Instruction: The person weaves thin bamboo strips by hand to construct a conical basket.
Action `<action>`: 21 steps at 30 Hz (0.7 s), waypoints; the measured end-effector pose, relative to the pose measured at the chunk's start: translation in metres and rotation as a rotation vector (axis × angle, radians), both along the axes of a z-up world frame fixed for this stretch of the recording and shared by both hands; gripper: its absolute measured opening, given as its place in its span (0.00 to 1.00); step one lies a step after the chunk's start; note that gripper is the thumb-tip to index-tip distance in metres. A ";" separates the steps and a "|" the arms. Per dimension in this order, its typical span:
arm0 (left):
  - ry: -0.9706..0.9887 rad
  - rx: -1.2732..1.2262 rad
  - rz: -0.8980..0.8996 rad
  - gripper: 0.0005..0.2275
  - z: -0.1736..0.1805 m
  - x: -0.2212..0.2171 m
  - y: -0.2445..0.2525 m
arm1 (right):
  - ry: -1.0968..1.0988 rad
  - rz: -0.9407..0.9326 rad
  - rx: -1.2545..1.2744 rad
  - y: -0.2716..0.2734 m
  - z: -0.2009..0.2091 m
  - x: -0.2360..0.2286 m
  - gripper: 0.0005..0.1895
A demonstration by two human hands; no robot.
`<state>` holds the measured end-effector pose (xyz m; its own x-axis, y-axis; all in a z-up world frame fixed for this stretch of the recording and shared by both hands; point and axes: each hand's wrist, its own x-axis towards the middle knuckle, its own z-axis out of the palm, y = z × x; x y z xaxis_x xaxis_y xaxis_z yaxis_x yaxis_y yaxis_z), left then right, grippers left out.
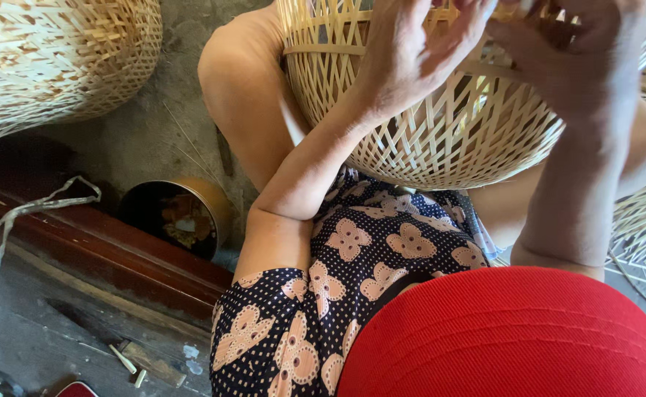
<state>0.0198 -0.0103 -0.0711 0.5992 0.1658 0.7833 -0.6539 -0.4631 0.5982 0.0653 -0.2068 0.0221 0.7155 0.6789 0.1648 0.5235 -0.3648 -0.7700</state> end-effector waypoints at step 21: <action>0.158 0.293 0.136 0.30 0.018 -0.009 -0.016 | 0.453 0.124 0.485 -0.025 -0.004 0.017 0.07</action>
